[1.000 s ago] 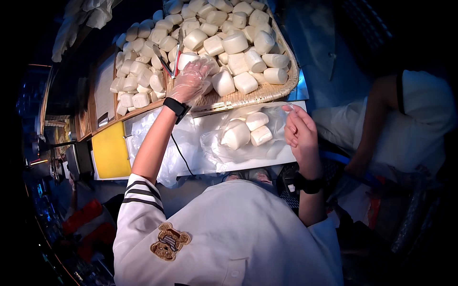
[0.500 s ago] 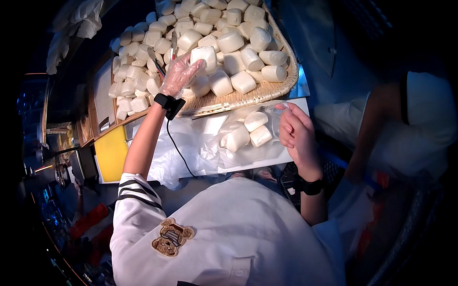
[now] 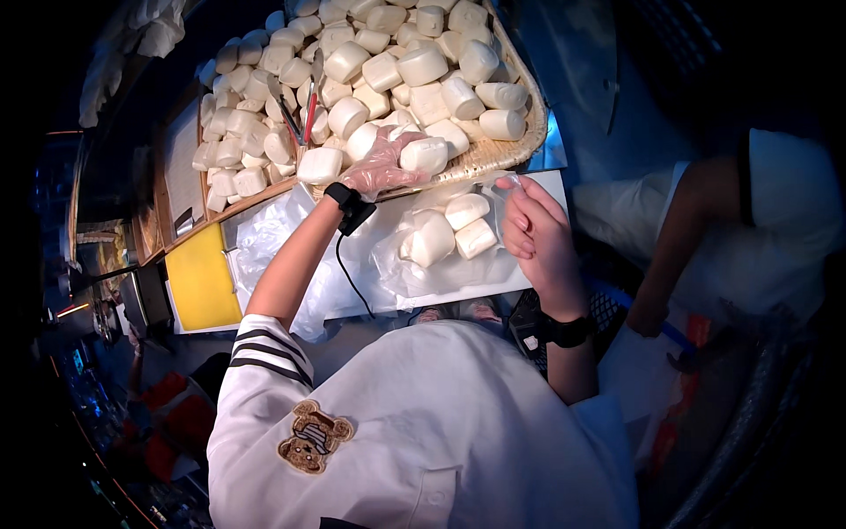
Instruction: The person wears a plastic glove and uses tongs to pick up small white bun-like food items from a large basket and places them into a clear plastic bag.
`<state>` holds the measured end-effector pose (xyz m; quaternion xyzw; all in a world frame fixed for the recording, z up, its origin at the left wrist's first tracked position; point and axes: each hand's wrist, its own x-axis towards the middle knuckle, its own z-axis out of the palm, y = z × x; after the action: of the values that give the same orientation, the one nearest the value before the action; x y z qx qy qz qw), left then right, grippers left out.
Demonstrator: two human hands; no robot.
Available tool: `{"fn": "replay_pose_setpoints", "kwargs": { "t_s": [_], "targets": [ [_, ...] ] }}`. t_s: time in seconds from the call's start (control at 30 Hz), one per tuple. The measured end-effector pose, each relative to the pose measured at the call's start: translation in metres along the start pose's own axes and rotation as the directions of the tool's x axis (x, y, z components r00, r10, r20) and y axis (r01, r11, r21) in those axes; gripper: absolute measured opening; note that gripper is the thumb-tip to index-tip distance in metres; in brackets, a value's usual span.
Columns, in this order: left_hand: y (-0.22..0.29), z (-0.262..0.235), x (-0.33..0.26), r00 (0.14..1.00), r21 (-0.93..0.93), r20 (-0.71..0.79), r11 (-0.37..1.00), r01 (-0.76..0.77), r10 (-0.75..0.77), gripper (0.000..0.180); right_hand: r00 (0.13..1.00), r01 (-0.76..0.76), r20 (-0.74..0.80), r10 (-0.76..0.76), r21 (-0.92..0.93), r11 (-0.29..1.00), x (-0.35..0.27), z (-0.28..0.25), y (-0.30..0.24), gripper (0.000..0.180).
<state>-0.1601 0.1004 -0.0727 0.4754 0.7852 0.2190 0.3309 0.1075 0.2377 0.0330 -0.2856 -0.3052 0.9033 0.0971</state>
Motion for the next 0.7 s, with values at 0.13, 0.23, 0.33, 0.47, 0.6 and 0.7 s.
{"fn": "replay_pose_setpoints", "kwargs": {
  "t_s": [0.13, 0.23, 0.33, 0.47, 0.6, 0.7],
  "targets": [
    [-0.020, 0.005, 0.005, 0.998, 0.094, -0.068, 0.996, -0.009, 0.015, 0.087, 0.997, -0.037, 0.065, 0.036, 0.020, 0.999, 0.005, 0.014, 0.006, 0.022],
    [-0.019, -0.010, -0.020, 0.977, -0.324, -0.208, 0.946, -0.028, -0.042, 0.077, 0.995, -0.037, 0.092, 0.034, 0.034, 0.999, 0.004, 0.018, 0.004, 0.022],
    [0.049, -0.048, -0.075, 0.929, -0.820, -0.305, 0.554, -0.143, -0.212, 0.086, 0.996, -0.058, 0.074, 0.050, 0.107, 0.993, 0.002, 0.007, 0.002, 0.023],
    [0.069, 0.008, -0.165, 0.949, -0.959, -0.283, 0.023, -0.283, -0.138, 0.097, 0.981, -0.142, 0.152, 0.121, 0.133, 0.981, -0.002, 0.025, 0.001, 0.023],
    [0.096, 0.068, -0.135, 0.881, -0.650, -0.471, 0.654, -0.388, 0.055, 0.089, 0.961, -0.208, 0.200, 0.191, 0.065, 0.976, -0.010, 0.036, 0.002, 0.023],
    [0.089, 0.104, -0.107, 0.892, 0.011, -0.403, 0.976, -0.217, 0.204, 0.074, 0.972, -0.182, 0.142, 0.190, -0.065, 0.981, -0.021, 0.039, 0.004, 0.019]
  ]
}}
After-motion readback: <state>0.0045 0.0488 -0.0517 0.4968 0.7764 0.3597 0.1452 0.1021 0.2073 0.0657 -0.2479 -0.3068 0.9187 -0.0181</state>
